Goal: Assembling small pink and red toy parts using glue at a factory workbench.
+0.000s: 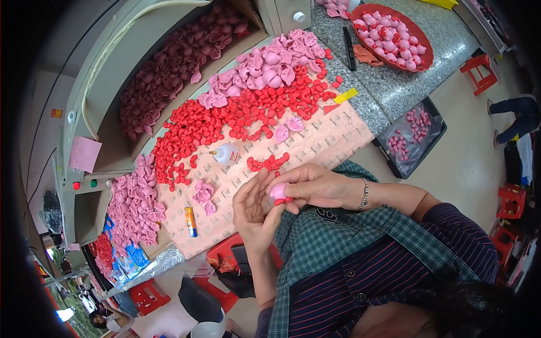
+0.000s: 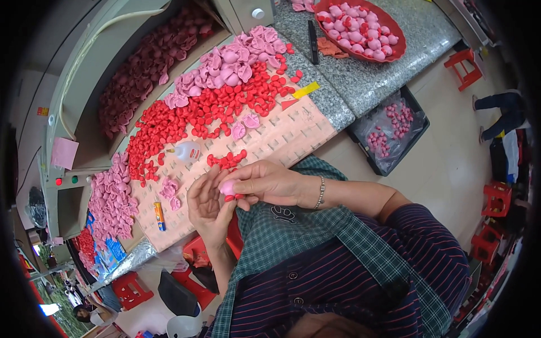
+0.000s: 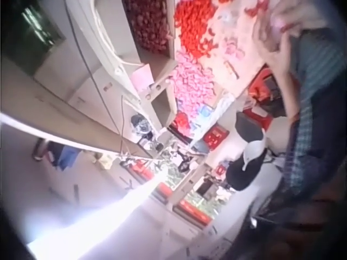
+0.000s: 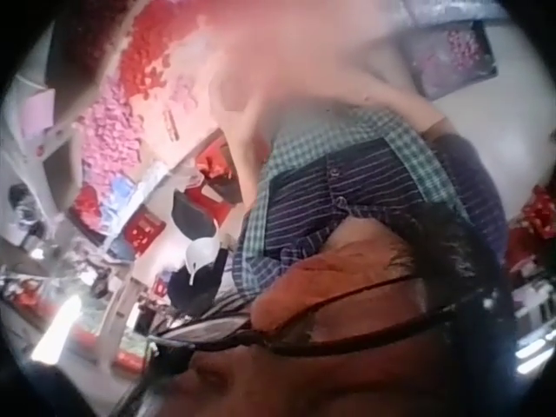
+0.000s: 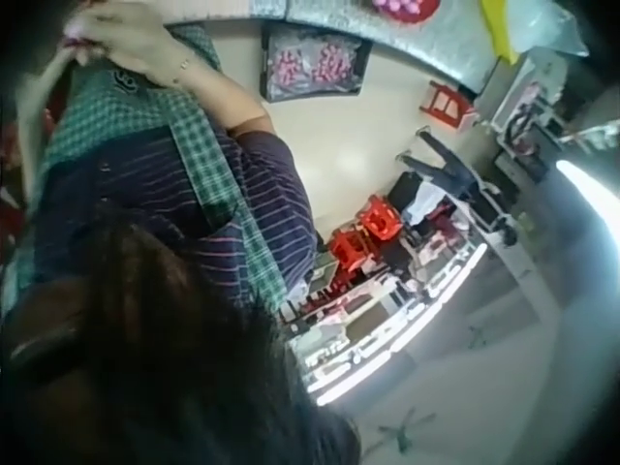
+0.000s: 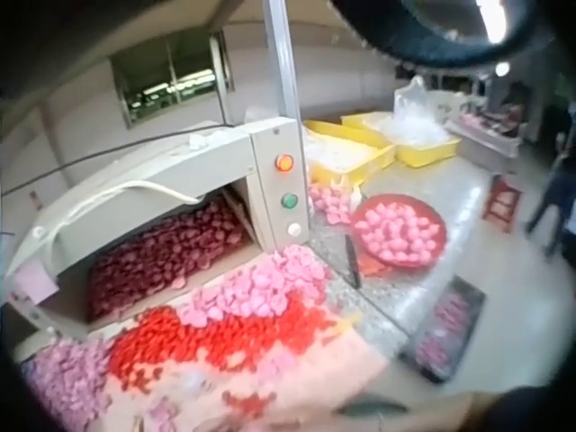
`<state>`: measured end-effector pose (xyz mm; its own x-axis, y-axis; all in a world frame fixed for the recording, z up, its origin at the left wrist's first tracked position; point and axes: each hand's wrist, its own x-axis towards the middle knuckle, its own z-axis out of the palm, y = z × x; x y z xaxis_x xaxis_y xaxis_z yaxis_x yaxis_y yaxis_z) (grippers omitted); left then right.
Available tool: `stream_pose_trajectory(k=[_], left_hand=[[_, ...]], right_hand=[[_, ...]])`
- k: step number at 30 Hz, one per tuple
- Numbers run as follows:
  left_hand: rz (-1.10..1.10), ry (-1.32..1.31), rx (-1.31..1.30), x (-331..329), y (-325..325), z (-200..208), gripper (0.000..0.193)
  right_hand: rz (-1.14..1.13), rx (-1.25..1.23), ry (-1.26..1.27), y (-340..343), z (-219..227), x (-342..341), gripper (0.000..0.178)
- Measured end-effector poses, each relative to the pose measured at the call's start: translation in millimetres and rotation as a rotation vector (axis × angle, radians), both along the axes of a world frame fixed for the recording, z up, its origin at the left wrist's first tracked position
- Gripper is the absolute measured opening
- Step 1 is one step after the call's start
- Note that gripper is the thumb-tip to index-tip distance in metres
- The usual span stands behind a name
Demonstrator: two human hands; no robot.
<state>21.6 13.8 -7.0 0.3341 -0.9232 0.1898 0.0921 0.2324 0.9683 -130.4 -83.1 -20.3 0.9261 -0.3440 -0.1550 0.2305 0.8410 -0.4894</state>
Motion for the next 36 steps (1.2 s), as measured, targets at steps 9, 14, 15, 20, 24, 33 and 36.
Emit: stream_pose_trajectory(k=[9, 14, 15, 20, 24, 33, 36], left_hand=[[0.300, -0.102, 0.028, -24, 18, -4, 0.021], [0.323, -0.033, 0.056, -28, 24, 2, 0.010], [0.333, -0.016, 0.031, -28, 24, 0, 0.009], [0.342, 0.088, -0.035, -29, 22, -10, 0.010], [0.361, 0.202, -0.111, -35, 19, -16, 0.012], [0.301, 0.173, -0.182, -30, 28, -35, 0.015], [0.317, 0.179, -0.169, -32, 26, -33, 0.016]], right_hand=[[-0.157, -0.522, 0.016, 5, 1, 1, 0.039], [-0.251, -0.933, -0.042, 1, -3, 0, 0.040], [-0.265, -0.968, -0.043, 1, -1, 0, 0.040], [-0.236, -0.888, -0.024, 2, 3, 1, 0.040], [-0.164, -0.672, -0.048, 5, 5, 3, 0.041], [-0.219, -0.690, -0.069, 10, 7, 7, 0.032], [-0.218, -0.710, -0.053, 10, 8, 7, 0.031]])
